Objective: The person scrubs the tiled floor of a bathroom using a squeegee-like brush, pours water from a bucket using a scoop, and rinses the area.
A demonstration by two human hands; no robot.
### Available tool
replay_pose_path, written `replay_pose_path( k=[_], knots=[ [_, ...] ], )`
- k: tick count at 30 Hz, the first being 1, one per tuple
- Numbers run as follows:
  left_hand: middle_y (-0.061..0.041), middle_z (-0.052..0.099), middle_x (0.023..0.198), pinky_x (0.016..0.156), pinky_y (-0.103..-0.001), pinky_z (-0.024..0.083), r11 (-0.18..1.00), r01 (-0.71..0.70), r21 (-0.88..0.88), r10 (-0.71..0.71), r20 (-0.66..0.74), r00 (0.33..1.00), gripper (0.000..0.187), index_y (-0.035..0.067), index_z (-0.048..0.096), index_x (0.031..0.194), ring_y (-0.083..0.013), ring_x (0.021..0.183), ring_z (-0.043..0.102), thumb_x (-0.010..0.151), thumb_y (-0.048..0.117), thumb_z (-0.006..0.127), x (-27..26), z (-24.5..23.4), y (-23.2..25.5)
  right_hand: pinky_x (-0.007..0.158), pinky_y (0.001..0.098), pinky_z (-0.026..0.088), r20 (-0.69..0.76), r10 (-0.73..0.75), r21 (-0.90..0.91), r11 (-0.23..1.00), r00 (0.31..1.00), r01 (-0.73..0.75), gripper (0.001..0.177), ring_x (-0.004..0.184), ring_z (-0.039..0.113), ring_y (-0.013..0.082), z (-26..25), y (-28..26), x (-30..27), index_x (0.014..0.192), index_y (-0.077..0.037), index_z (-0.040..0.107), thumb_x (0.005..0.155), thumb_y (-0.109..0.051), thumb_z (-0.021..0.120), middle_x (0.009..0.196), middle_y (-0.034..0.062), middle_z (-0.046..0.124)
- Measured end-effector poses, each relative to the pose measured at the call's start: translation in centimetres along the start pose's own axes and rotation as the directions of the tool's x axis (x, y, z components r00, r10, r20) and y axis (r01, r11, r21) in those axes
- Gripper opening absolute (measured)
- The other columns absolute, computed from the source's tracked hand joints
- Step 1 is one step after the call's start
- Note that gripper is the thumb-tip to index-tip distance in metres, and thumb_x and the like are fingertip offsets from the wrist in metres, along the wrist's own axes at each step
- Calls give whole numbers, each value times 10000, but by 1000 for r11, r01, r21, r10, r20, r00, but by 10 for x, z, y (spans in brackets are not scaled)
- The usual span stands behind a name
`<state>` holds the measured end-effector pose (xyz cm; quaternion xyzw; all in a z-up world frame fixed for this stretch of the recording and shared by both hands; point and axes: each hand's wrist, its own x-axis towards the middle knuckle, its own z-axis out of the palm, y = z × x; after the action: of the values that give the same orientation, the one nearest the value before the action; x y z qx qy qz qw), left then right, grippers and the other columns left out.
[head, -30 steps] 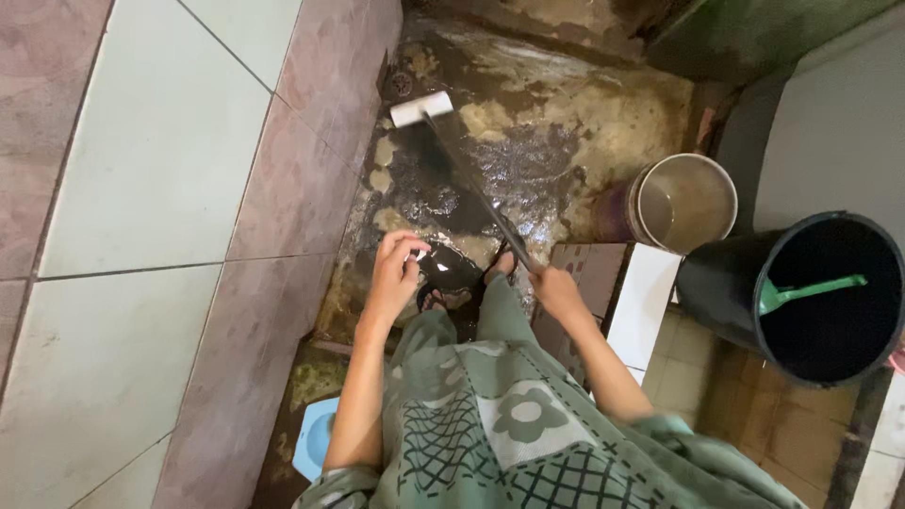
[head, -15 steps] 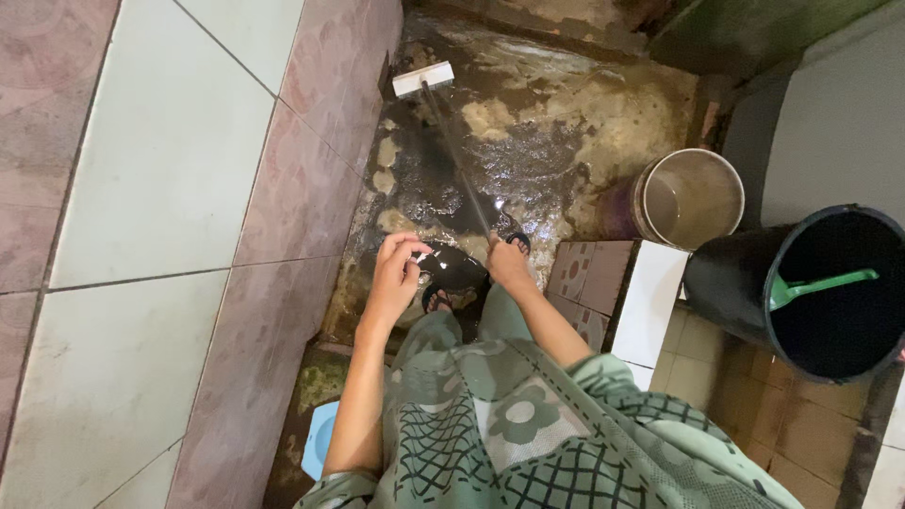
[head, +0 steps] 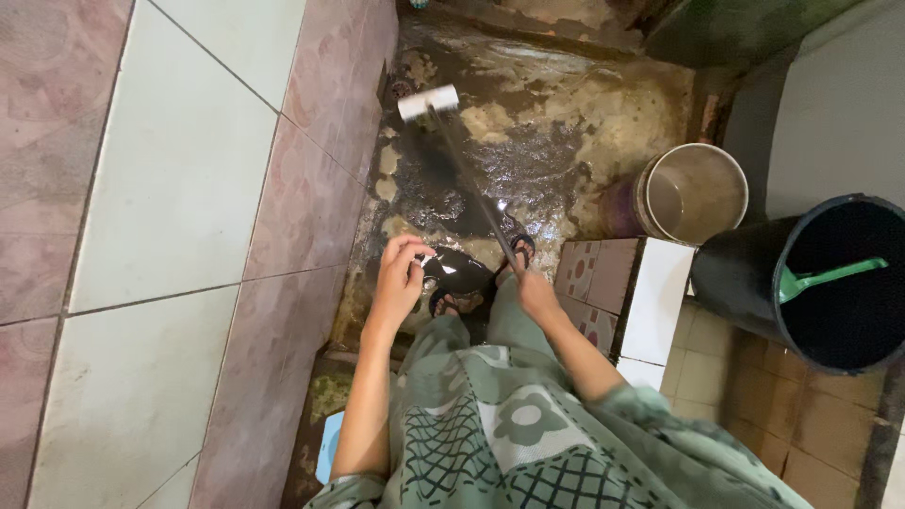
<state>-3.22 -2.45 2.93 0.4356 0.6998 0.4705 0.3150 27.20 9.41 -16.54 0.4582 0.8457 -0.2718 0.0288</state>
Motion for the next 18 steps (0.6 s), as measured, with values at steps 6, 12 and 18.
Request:
replay_pose_path(
  k=[6, 12, 18],
  knots=[
    [-83, 561, 1250, 811, -296, 506, 1000, -13, -23, 14, 15, 1000, 313, 104, 685, 1078, -238, 1137, 580, 897, -91, 521, -10, -2, 0, 813, 590, 532, 3, 46, -95, 994, 999, -46, 432, 889, 693, 483, 33, -22, 62, 1358, -69, 563, 935, -141, 520, 958, 289, 706],
    [-87, 576, 1267, 814, -314, 492, 999, -50, 19, 49, 52, 997, 307, 99, 692, 1086, -253, 1120, 570, 891, -86, 545, 1, 9, 8, 783, 614, 524, 148, 190, 11, 981, 971, -193, 365, 879, 673, 511, -20, 18, -83, 1314, -114, 547, 958, -188, 527, 892, 288, 694],
    [-81, 573, 1267, 821, -304, 511, 999, -42, -28, 44, 71, 996, 296, 116, 685, 1092, -238, 1107, 595, 908, -69, 547, 14, 24, 14, 789, 602, 517, 123, 227, 40, 972, 966, -234, 348, 859, 665, 511, -33, 12, -104, 1308, -168, 610, 978, -252, 536, 872, 306, 690]
  ],
)
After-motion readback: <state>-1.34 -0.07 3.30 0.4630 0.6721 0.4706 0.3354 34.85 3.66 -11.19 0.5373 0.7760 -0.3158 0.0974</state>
